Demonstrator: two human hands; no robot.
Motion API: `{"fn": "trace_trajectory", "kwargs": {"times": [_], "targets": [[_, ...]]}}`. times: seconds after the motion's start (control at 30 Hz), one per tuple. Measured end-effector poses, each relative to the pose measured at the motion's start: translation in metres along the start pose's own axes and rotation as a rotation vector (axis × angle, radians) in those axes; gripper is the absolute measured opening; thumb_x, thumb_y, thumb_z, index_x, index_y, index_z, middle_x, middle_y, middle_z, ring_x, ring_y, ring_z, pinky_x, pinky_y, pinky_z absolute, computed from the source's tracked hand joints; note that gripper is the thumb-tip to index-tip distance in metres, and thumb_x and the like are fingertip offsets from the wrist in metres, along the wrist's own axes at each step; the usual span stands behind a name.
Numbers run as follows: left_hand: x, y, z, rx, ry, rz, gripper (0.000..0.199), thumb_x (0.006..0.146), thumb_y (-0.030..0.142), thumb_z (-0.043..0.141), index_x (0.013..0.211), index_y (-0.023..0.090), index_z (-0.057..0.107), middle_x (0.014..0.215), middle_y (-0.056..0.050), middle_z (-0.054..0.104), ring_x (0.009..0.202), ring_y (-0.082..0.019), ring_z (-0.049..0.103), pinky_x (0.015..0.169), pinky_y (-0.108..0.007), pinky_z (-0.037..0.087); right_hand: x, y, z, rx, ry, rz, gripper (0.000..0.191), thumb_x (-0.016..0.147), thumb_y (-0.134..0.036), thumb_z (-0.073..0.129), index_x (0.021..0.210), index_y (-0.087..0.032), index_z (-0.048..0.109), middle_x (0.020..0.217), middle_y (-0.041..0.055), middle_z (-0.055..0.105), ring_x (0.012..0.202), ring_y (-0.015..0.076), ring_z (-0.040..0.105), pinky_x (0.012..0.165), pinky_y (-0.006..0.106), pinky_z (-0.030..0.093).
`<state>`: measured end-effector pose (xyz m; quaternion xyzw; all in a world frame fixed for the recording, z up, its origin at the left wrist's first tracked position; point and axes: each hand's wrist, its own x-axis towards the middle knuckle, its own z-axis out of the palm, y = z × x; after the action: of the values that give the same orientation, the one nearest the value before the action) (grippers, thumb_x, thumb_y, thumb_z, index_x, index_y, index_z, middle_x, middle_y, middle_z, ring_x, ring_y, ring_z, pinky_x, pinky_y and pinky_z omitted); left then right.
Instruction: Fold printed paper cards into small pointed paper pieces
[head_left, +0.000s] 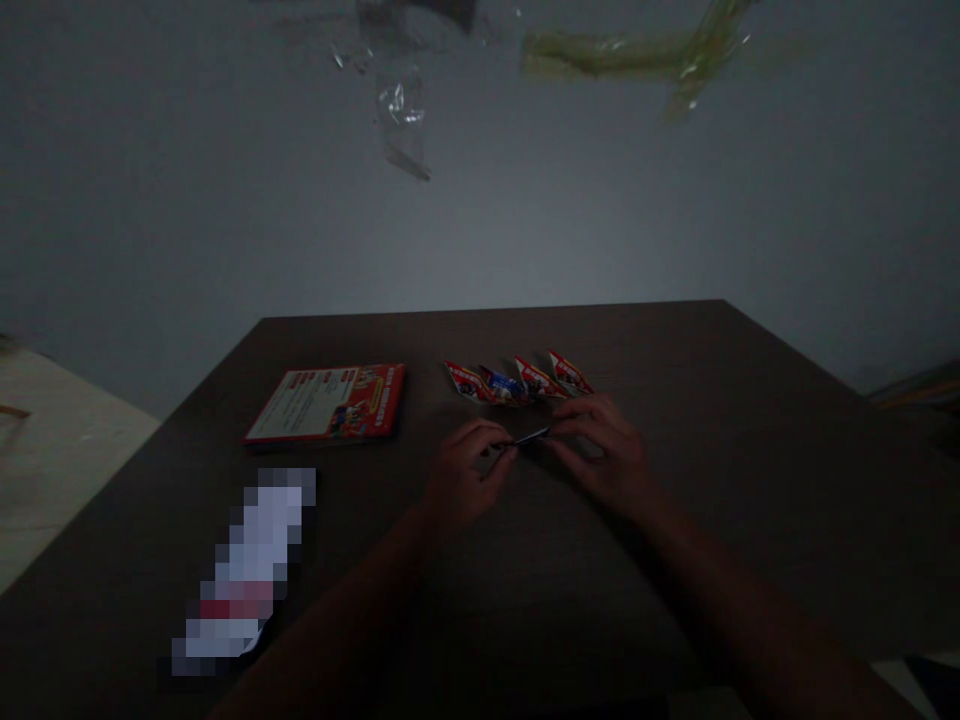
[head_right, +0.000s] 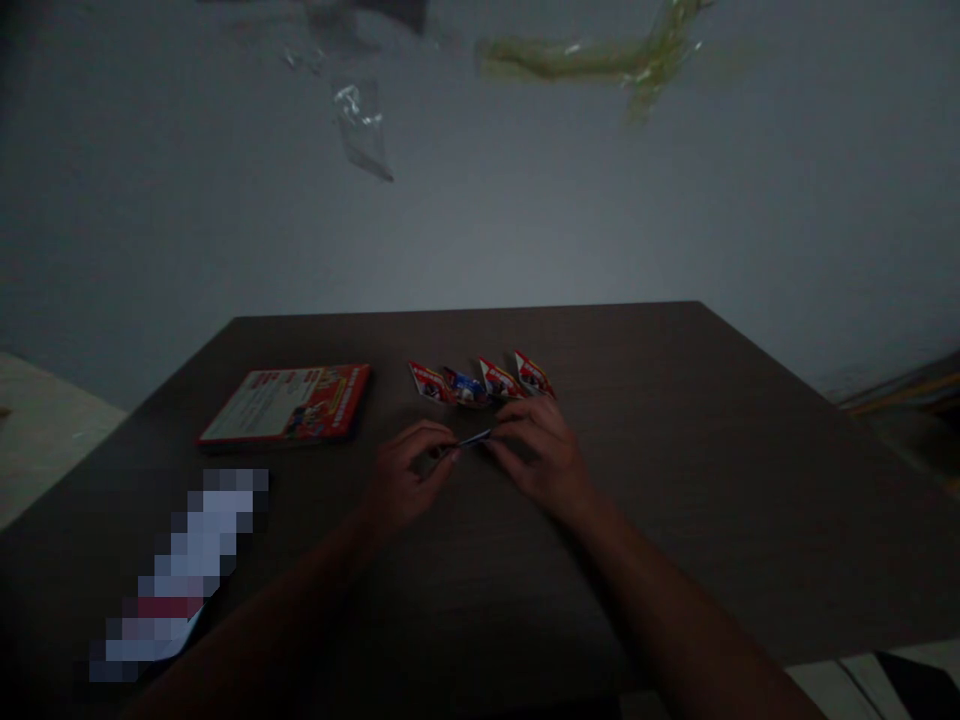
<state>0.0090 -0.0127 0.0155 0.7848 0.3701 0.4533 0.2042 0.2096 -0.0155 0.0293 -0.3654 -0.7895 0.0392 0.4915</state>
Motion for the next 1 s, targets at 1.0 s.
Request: {"fn": "trace_trajectory", "kwargs": {"times": [1.0], "targets": [[0.0, -0.017, 0.006, 0.19, -0.199, -0.302, 0.013, 0.077, 0.024, 0.057, 0.088, 0.018, 0.062, 0.075, -0.002, 0.064, 0.065, -0.015, 0.056, 0.058, -0.025, 0.038, -0.006, 0.003, 0.004, -0.034, -0.602, -0.163, 0.01, 0.076, -0.016, 0.062, 0.083, -0.023, 0.064, 0.088, 0.0016, 0.067, 0.09, 0.018, 0.058, 0.084, 0.035, 0.039]]}}
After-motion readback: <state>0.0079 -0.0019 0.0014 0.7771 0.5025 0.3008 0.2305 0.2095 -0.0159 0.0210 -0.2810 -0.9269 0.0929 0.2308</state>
